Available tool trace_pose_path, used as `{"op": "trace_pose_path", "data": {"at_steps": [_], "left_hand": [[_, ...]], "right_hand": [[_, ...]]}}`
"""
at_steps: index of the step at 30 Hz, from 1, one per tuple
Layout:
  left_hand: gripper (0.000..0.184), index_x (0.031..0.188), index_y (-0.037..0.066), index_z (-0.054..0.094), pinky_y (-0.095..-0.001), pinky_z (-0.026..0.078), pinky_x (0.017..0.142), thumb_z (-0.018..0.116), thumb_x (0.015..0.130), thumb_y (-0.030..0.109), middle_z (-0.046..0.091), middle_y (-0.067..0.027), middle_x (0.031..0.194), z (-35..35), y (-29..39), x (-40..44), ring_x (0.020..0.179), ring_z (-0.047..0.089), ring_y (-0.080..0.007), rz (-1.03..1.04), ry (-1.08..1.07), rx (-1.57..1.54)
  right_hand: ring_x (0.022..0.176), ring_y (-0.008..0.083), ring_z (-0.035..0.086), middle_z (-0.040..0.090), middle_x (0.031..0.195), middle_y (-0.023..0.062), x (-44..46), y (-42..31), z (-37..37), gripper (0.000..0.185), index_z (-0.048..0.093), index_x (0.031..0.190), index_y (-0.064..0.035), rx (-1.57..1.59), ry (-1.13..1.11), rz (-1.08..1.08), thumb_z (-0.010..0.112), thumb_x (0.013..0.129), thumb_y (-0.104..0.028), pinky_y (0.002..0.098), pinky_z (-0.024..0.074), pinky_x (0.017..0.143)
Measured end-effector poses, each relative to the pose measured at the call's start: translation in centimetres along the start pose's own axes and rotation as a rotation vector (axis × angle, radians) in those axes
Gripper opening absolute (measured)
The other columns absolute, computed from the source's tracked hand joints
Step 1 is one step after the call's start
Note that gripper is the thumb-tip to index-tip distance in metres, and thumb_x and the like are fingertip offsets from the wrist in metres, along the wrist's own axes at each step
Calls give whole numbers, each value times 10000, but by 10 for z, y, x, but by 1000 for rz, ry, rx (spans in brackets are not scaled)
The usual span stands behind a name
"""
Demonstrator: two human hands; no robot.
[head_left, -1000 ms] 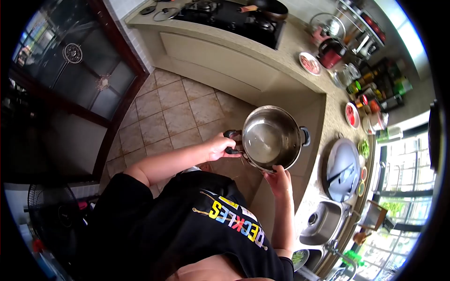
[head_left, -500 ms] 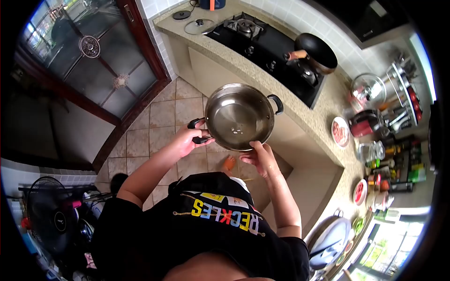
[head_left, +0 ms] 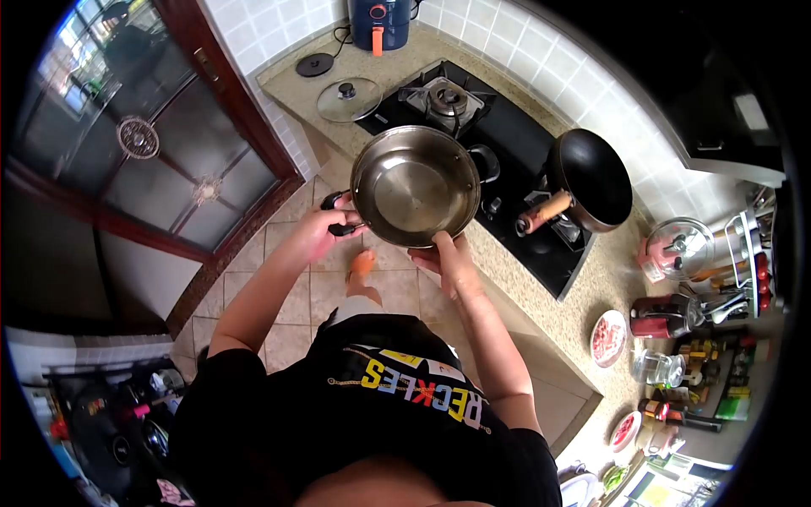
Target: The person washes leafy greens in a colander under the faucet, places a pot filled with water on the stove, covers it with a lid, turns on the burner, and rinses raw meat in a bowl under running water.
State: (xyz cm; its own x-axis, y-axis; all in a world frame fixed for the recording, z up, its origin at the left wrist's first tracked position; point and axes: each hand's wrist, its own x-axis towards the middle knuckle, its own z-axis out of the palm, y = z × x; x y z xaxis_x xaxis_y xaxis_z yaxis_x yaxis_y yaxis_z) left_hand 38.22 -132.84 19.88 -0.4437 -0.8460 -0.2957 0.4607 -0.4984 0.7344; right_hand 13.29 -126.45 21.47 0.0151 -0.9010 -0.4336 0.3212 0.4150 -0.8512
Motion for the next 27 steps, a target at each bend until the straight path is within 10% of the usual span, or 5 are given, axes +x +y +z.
{"op": "trace_pose_path", "data": {"at_steps": [12, 13, 16, 20, 27], "left_hand": [[558, 1267, 29, 422, -380, 492, 869, 452, 713, -30, 586, -148, 1153, -27, 148, 261, 1040, 596, -282, -269, -210, 279], [242, 849, 156, 431, -410, 479, 909, 463, 712, -41, 576, -49, 1124, -23, 158, 279, 1091, 562, -217, -297, -278, 284], [245, 887, 126, 457, -400, 489, 909, 458, 715, -49, 567, -75, 1146, -21, 178, 330, 1080, 568, -222, -344, -294, 344], [622, 1361, 27, 357, -352, 480, 922, 436, 746, -18, 591, -127, 1173, -31, 181, 392, 1042, 594, -243, -363, -349, 369], [530, 1285, 31, 447, -343, 515, 891, 415, 760, -32, 597, -152, 1132, -39, 178, 459, 1011, 607, -250, -416, -359, 382]], "right_hand": [[859, 316, 650, 578, 1047, 221, 194, -83, 41, 386, 346, 1207, 53, 231, 322, -109, 388, 859, -110, 391, 554, 801], [871, 332, 643, 573, 1040, 237, 208, -88, 41, 395, 340, 1205, 67, 263, 330, -151, 386, 853, -107, 398, 553, 805], [895, 343, 631, 573, 1019, 269, 250, -102, 38, 377, 393, 1131, 135, 286, 381, -131, 368, 834, -96, 399, 555, 803], [895, 347, 625, 574, 1012, 276, 295, -115, 29, 369, 432, 1071, 170, 298, 409, -136, 358, 827, -98, 396, 557, 802], [885, 349, 621, 581, 988, 271, 340, -128, 17, 365, 462, 1026, 183, 332, 454, -121, 363, 822, -104, 392, 558, 808]]}}
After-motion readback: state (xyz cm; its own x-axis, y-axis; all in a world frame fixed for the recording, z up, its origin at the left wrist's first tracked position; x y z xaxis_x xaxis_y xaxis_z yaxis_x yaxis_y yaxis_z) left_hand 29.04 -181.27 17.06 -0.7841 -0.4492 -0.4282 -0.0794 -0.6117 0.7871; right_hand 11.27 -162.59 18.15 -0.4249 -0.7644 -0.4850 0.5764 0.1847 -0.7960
